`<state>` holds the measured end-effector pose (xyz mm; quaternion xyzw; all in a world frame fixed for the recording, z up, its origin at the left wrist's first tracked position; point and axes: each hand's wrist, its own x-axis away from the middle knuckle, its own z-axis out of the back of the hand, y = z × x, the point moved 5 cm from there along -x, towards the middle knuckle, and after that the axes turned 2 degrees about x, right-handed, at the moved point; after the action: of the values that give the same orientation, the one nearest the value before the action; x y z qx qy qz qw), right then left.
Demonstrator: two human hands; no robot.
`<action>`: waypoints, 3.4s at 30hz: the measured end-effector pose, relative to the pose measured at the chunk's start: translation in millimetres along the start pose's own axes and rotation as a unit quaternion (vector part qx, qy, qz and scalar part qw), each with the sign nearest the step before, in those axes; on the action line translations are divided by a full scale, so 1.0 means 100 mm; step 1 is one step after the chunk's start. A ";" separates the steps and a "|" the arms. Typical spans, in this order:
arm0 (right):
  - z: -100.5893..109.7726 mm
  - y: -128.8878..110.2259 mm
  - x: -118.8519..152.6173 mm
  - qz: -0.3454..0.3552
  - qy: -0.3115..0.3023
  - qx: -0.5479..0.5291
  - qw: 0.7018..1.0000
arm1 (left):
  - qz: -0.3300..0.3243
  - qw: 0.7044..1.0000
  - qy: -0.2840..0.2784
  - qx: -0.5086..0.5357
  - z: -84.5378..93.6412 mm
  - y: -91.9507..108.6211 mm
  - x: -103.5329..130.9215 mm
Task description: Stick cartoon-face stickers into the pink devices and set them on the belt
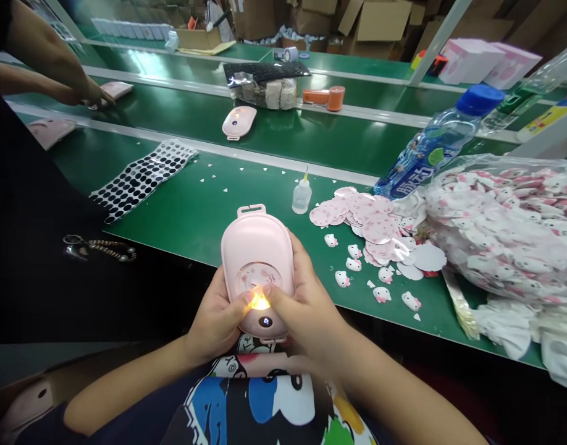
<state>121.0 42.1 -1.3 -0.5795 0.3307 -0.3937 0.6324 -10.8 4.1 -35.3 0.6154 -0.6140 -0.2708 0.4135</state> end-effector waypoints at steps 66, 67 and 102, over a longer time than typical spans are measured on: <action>0.78 -0.66 0.66 0.224 -0.025 0.540 0.811 | -0.075 0.976 -0.161 -0.129 -0.17 0.18 0.07; 0.79 -0.66 0.66 0.223 -0.025 0.541 0.811 | -0.076 0.975 -0.167 -0.125 -0.18 0.18 0.06; 0.73 -0.69 0.62 0.214 -0.023 0.524 0.824 | -0.036 0.977 -0.176 -0.113 -0.30 0.31 0.06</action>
<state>206.2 20.3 77.7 -0.0847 0.1753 -0.3492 0.9166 -1.2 6.2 7.4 0.5287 -0.6204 -0.4573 0.3556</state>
